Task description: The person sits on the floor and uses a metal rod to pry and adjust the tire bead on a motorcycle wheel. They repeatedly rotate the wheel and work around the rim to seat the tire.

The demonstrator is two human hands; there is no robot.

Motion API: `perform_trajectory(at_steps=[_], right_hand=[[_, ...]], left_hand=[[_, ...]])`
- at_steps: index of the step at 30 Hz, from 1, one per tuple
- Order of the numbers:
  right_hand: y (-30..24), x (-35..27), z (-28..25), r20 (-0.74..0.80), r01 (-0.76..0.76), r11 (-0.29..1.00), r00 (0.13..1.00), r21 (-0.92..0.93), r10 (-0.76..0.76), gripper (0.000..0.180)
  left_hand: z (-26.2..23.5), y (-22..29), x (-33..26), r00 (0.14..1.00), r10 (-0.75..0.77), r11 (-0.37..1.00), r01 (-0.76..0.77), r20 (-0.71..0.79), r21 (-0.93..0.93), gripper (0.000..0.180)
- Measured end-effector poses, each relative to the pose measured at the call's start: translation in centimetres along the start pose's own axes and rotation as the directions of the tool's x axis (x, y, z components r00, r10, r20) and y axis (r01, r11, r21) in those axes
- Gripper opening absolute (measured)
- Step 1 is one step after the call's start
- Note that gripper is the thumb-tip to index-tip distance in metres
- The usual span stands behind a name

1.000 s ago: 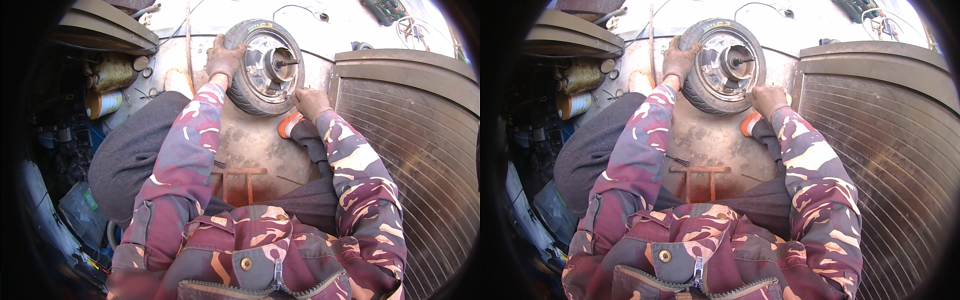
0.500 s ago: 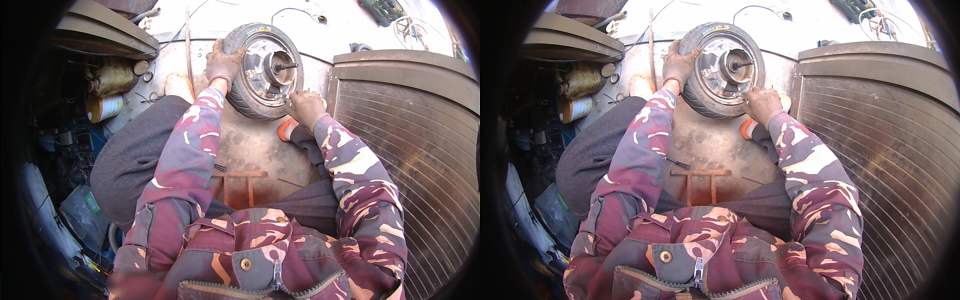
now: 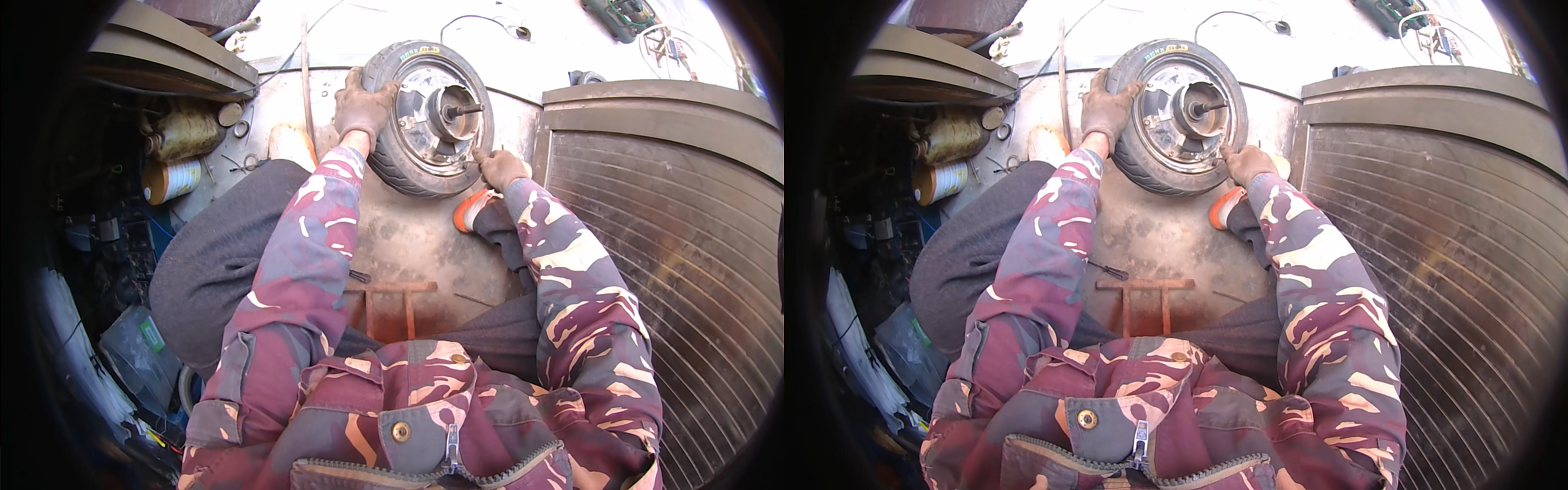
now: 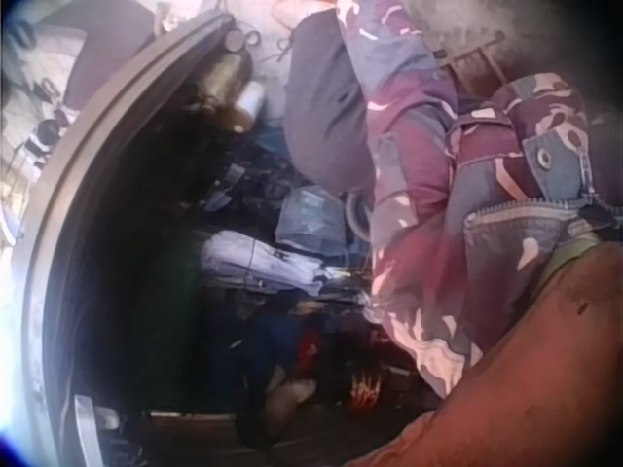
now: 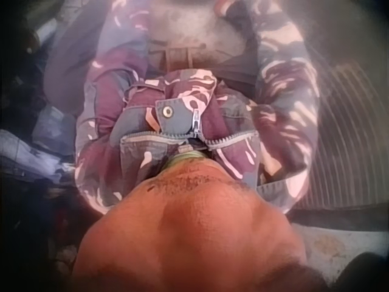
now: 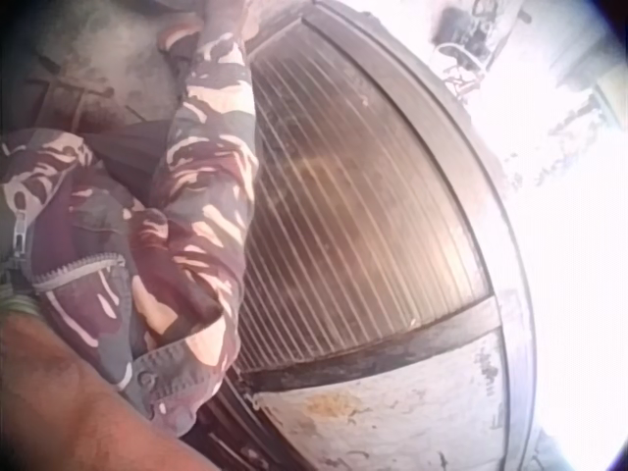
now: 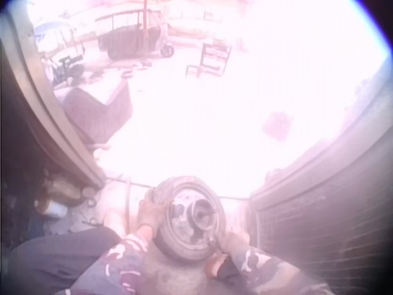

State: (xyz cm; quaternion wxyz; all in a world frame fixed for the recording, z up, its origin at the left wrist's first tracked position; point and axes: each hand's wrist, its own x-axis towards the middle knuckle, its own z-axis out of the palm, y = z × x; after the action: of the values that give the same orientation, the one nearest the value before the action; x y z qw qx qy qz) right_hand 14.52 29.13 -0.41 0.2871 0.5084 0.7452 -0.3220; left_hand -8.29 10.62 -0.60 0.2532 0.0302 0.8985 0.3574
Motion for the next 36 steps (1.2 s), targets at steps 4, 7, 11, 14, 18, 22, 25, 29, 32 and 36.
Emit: perform_trajectory(at_steps=[4,7,11,14,18,22,25,29,32,36], right_hand=[[0.3,-2.8,-1.0,-0.126,0.331,0.702,0.849,-0.631,-0.514,0.055],[0.4,-2.7,-1.1,-0.044,0.429,0.587,0.781,-0.687,-0.623,0.053],[0.4,0.0,0.5,0.025,0.217,0.950,0.976,-0.225,-0.217,0.048],[0.4,1.1,1.8,0.252,-0.215,0.909,0.959,0.356,0.128,0.046],[0.6,-1.1,2.3,-0.153,0.144,0.982,0.975,-0.119,-0.161,0.044],[0.9,-3.7,0.6,-0.076,0.491,0.560,0.704,-0.667,-0.707,0.044],[0.7,-3.9,0.1,0.008,0.497,0.467,0.690,-0.732,-0.723,0.043],[-0.3,-1.5,0.9,-0.103,0.357,0.708,0.850,-0.609,-0.517,0.043],[-1.0,1.2,0.4,0.157,-0.154,0.953,0.981,0.262,0.115,0.046],[0.2,0.7,0.4,0.205,-0.276,0.896,0.955,0.349,0.214,0.048]], left_hand=[[-0.2,0.0,0.0,0.999,0.033,0.998,-0.032,0.012,-0.050,0.096],[-0.2,0.0,-0.1,0.999,0.041,0.999,-0.040,0.006,-0.033,0.096],[-0.2,-0.2,0.0,0.999,0.046,0.998,-0.046,-0.001,-0.030,0.097],[0.1,-0.1,0.1,1.000,0.028,1.000,-0.028,-0.010,-0.013,0.095],[0.1,-0.3,0.2,1.000,0.014,1.000,-0.014,0.000,-0.020,0.094],[0.2,-0.4,0.4,1.000,0.007,1.000,-0.007,-0.002,-0.010,0.094],[0.3,-0.5,0.4,1.000,0.023,1.000,-0.023,-0.009,-0.014,0.095],[0.3,-0.5,0.2,0.999,0.030,0.999,-0.031,-0.014,-0.032,0.096],[0.1,-0.2,0.0,1.000,0.007,0.999,-0.007,-0.002,-0.033,0.096],[-0.2,0.1,-0.1,1.000,-0.018,0.999,0.018,0.004,-0.028,0.094]])
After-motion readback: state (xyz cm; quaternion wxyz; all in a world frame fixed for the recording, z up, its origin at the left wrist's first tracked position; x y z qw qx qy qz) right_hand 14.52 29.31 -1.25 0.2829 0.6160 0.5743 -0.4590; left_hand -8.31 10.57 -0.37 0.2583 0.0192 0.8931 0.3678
